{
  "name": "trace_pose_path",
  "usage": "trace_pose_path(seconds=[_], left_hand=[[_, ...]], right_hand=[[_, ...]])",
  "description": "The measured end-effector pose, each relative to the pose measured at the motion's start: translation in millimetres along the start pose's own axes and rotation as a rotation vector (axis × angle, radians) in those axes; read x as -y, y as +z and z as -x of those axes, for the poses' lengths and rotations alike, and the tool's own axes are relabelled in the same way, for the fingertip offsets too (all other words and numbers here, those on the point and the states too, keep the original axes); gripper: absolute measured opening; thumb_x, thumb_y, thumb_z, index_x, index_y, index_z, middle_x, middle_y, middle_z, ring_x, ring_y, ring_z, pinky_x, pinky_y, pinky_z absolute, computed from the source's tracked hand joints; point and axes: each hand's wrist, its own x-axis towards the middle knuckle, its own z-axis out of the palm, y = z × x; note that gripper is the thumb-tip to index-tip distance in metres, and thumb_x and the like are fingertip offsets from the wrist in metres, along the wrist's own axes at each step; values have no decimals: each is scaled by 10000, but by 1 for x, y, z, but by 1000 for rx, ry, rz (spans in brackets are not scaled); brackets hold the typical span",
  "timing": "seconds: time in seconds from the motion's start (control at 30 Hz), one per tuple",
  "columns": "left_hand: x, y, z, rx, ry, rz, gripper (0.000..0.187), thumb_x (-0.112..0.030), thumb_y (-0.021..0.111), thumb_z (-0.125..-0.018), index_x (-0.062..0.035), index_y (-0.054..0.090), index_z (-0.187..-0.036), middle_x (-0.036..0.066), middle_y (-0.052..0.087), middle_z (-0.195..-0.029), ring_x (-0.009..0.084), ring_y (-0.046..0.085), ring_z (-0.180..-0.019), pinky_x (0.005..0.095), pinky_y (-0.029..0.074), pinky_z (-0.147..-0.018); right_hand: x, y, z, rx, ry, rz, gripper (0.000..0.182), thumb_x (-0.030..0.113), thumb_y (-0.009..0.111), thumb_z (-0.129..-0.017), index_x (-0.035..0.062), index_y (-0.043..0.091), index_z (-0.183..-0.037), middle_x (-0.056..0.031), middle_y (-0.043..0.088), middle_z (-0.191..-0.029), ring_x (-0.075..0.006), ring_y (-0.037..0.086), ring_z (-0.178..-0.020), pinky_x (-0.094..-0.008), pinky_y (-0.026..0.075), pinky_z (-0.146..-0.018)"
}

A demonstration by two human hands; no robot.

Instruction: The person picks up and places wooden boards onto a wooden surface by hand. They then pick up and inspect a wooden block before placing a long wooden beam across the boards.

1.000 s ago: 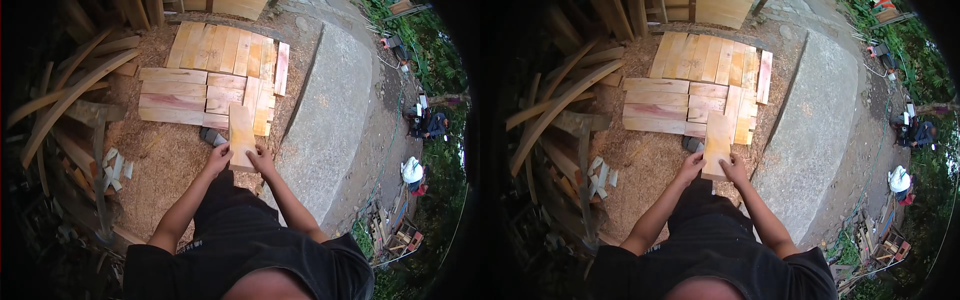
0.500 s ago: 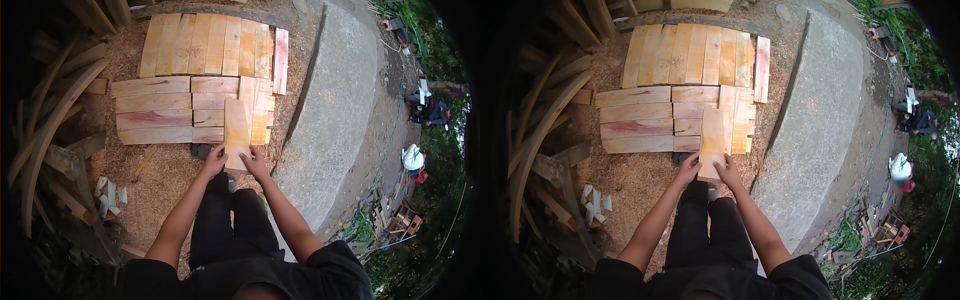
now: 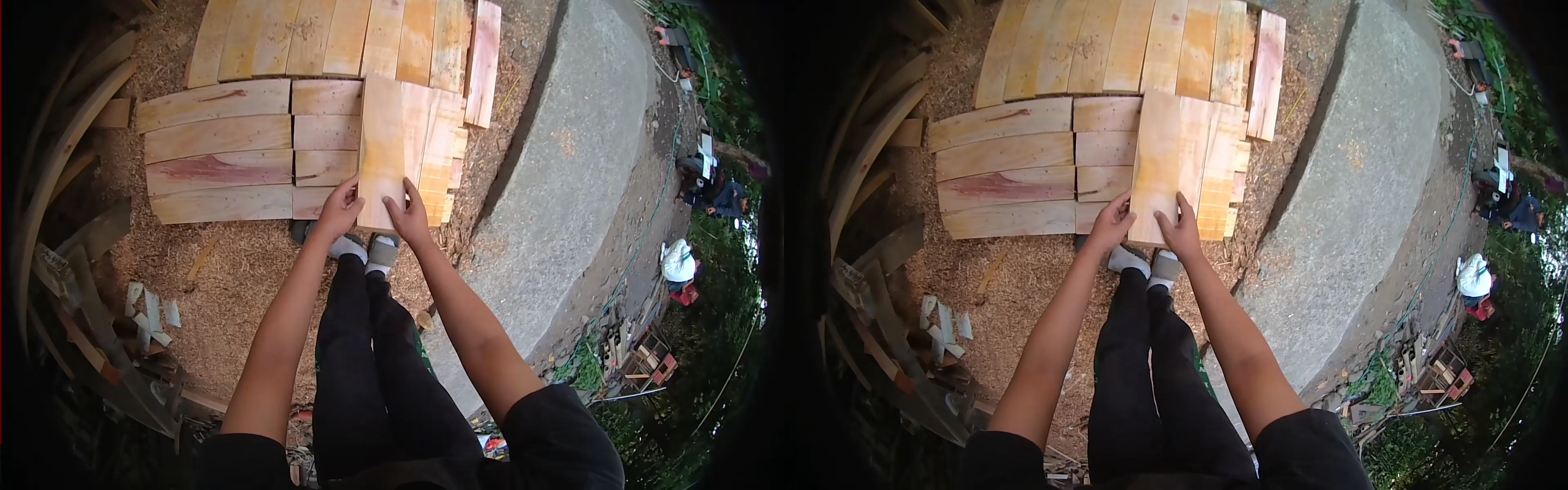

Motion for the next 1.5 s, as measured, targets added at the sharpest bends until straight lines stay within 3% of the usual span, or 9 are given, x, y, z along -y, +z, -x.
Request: trace_pose_path(seconds=[0.1,0.3,0.47,0.57,0.7,0.87,1.03,1.2,1.5], left_hand=[[25,-3,-3,2,-54,-57,692,78,628,-974,-8,409,-1626,167,645,-1383,228,643,-1256,338,509,-1094],[91,-7,-8,-60,-89,-72,703,166,487,-949,5,399,-1627,184,591,-1504,241,564,-1415,342,434,-1177],[141,-12,-23,-128,-42,-86,759,214,423,-887,21,407,-1621,227,571,-1536,276,565,-1434,356,439,-1189],[154,-13,-29,-188,-87,-21,768,182,433,-865,32,405,-1618,166,551,-1571,243,512,-1475,352,371,-1224],[156,-15,-35,-191,-112,-44,799,202,449,-847,41,372,-1626,208,539,-1577,277,506,-1486,381,407,-1213],[151,-15,-42,-170,-218,17,754,45,560,-951,30,313,-1664,215,478,-1641,253,461,-1520,354,380,-1212],[139,-5,-53,-196,-293,-121,741,-110,622,-1029,23,291,-1678,203,425,-1681,241,410,-1547,324,343,-1227],[160,-18,-57,-130,-268,-247,753,-132,627,-1034,12,279,-1687,199,428,-1683,226,427,-1533,317,349,-1214],[168,-19,-28,-199,-225,58,628,-176,631,-1052,-3,441,-1626,139,503,-1639,232,463,-1509,325,336,-1222]], right_hand=[[-50,-1,-5,-37,-145,179,880,184,856,-916,-113,365,-1582,-300,510,-1529,-366,536,-1422,-418,449,-1181],[-118,3,-14,-15,-202,242,857,177,818,-926,-97,359,-1596,-297,506,-1543,-394,513,-1446,-428,417,-1212],[-159,11,-29,31,-16,134,829,181,758,-952,-101,337,-1609,-326,488,-1581,-396,486,-1495,-418,399,-1230],[-157,16,-32,54,43,204,823,192,737,-959,-93,332,-1617,-326,468,-1601,-394,464,-1513,-421,388,-1239],[-160,16,-35,91,110,236,842,220,709,-965,-89,298,-1633,-336,422,-1632,-414,421,-1539,-426,366,-1254],[-171,15,-42,180,112,395,850,243,668,-972,-63,262,-1653,-333,369,-1663,-468,317,-1580,-495,307,-1282],[-176,15,-56,300,49,687,802,233,617,-971,10,285,-1666,-234,245,-1753,-449,228,-1619,-633,268,-1275],[-178,14,-55,381,63,873,777,219,599,-961,41,314,-1662,-198,218,-1771,-414,238,-1624,-620,282,-1277],[-189,-3,-26,383,28,946,748,215,611,-949,44,368,-1635,-217,233,-1759,-411,276,-1608,-608,316,-1264]])
